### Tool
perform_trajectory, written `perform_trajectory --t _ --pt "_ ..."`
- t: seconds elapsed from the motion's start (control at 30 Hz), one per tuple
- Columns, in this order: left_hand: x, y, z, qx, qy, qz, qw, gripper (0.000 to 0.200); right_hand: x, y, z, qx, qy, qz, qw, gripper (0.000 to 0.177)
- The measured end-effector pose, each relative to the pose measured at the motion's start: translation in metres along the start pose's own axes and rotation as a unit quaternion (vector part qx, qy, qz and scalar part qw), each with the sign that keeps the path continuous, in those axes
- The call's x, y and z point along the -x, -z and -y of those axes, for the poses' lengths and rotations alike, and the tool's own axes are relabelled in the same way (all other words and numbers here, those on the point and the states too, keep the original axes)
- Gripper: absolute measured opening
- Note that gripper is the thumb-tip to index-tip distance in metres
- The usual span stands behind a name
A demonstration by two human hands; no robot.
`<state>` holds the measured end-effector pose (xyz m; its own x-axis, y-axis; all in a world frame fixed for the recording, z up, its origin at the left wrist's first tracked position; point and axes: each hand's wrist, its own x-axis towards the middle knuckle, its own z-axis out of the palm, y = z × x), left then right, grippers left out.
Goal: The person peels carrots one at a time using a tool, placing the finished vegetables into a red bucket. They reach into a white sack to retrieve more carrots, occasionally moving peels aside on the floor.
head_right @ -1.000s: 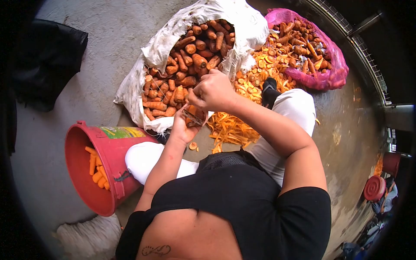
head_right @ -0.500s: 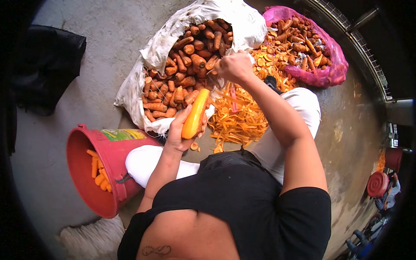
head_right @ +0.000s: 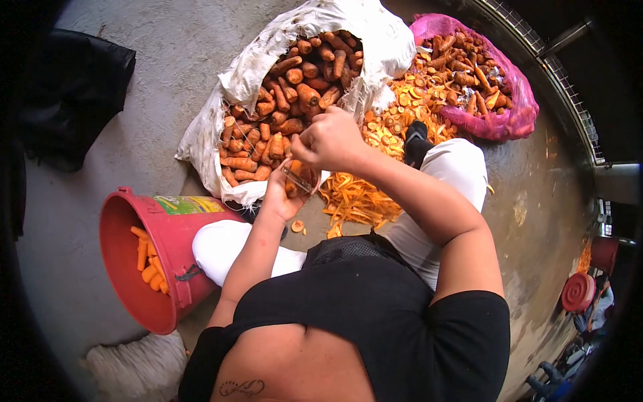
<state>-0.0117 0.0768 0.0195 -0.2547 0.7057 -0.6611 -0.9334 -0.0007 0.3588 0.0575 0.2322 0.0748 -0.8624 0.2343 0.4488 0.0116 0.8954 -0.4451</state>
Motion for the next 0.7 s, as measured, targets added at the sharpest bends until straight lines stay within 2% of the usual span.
perform_trajectory --t 0.1,0.23,0.33,0.43,0.47,0.57,0.6,0.7 --pt "-0.001 0.002 0.003 0.004 0.016 -0.032 0.999 0.026 0.005 -0.004 0.003 0.018 0.036 0.009 0.999 0.030" --pt "-0.002 0.005 0.004 0.019 0.019 -0.053 0.998 0.034 0.008 -0.006 0.002 0.009 0.034 0.007 0.999 0.030" --pt "0.001 0.006 0.002 -0.009 0.007 0.099 0.995 0.033 0.006 -0.007 -0.004 0.010 0.019 0.002 1.000 0.031" --pt "0.016 -0.006 0.003 -0.066 -0.021 0.094 0.993 0.035 0.002 -0.006 -0.026 0.039 -0.014 -0.010 0.999 0.032" --pt "0.016 -0.006 0.003 -0.073 -0.016 0.108 0.991 0.036 -0.001 -0.006 -0.035 0.060 -0.025 -0.011 0.998 0.038" --pt "0.013 0.006 0.002 -0.089 -0.005 0.162 0.983 0.038 -0.009 0.005 -0.054 0.121 -0.108 0.058 0.985 0.046" --pt "0.016 0.003 0.001 -0.085 -0.003 0.172 0.981 0.039 -0.018 0.011 -0.058 0.200 -0.204 0.130 0.950 0.047" --pt "0.023 -0.004 -0.004 -0.083 0.004 0.187 0.979 0.041 -0.014 0.014 -0.078 0.237 -0.199 0.027 0.951 0.042"
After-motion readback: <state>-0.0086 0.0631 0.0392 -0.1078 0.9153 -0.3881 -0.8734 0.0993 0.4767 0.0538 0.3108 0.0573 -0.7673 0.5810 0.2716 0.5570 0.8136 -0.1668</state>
